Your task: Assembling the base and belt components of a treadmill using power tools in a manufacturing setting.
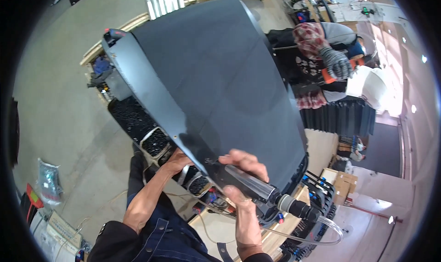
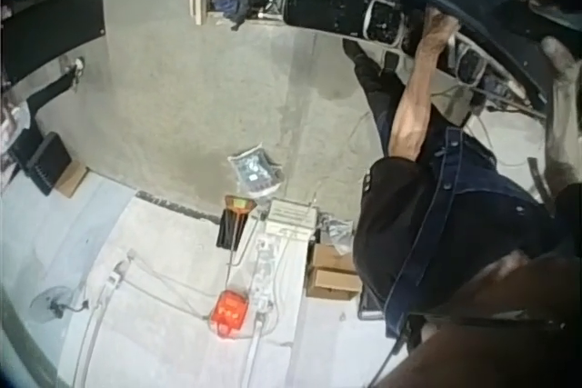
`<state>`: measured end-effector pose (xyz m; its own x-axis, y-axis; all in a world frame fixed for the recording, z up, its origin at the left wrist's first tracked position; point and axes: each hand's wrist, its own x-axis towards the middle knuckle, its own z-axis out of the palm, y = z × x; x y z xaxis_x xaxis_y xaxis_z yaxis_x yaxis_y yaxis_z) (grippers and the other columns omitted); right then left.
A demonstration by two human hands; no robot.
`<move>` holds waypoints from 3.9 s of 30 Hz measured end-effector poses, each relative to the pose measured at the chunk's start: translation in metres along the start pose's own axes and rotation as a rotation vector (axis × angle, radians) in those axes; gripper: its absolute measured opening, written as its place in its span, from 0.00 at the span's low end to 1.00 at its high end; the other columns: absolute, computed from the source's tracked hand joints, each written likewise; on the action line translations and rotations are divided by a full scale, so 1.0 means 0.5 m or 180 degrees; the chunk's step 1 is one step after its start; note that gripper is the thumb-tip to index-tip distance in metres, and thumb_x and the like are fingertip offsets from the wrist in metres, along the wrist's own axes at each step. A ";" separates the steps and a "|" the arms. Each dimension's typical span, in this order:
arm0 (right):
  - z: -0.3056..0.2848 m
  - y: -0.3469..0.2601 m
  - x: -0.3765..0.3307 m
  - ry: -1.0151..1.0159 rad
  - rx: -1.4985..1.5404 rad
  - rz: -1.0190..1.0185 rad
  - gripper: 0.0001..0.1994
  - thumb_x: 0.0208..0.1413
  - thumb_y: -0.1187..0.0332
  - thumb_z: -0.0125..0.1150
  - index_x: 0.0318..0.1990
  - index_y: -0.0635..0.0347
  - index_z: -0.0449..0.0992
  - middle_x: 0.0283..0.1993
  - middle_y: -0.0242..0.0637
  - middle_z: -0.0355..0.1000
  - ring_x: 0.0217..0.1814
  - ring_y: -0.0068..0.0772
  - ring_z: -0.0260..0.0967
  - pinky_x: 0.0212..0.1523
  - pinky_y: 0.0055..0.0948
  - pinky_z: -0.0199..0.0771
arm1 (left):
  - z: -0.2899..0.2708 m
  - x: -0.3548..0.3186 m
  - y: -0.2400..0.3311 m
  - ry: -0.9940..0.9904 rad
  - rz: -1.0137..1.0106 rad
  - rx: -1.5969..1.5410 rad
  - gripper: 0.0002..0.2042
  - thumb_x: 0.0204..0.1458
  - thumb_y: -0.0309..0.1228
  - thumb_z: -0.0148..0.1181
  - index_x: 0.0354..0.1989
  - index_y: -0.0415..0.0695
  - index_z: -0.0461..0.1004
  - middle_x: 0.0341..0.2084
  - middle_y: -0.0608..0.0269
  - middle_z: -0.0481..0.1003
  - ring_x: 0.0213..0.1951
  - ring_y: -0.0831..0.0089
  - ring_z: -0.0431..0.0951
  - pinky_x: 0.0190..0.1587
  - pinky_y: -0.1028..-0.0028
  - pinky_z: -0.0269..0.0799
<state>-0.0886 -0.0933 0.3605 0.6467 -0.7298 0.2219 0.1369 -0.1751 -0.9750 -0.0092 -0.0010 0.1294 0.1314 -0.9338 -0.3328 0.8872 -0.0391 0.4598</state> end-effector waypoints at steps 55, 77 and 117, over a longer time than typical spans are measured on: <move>-0.627 -0.176 -1.055 0.5728 -0.1632 0.1320 0.15 0.48 0.71 0.77 0.40 0.64 0.77 0.35 0.30 0.75 0.34 0.21 0.70 0.39 0.24 0.73 | 0.214 -0.049 0.042 0.1158 -0.0080 0.0463 0.25 0.57 0.40 0.63 0.59 0.40 0.69 0.58 0.56 0.71 0.60 0.61 0.69 0.67 0.57 0.62; -0.658 0.034 -1.114 0.4355 0.0052 0.2054 0.08 0.59 0.69 0.66 0.42 0.65 0.80 0.39 0.32 0.78 0.43 0.22 0.75 0.46 0.25 0.76 | 0.212 -0.054 0.031 0.2049 0.0473 0.1301 0.18 0.56 0.46 0.68 0.46 0.46 0.76 0.39 0.62 0.80 0.37 0.67 0.81 0.44 0.65 0.80; -0.338 -0.090 -1.028 0.5193 0.3722 -0.0296 0.17 0.59 0.58 0.66 0.47 0.62 0.74 0.48 0.48 0.75 0.48 0.42 0.76 0.54 0.41 0.80 | -0.130 -0.018 -0.288 0.0464 0.0087 0.6838 0.19 0.56 0.42 0.60 0.47 0.39 0.77 0.50 0.44 0.76 0.56 0.49 0.73 0.59 0.52 0.67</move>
<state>-0.5541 0.1777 0.2925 -0.4565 -0.6639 -0.5923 0.8881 -0.2990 -0.3492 -0.1095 0.0362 0.0127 0.2491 -0.9182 -0.3079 -0.8385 -0.3635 0.4058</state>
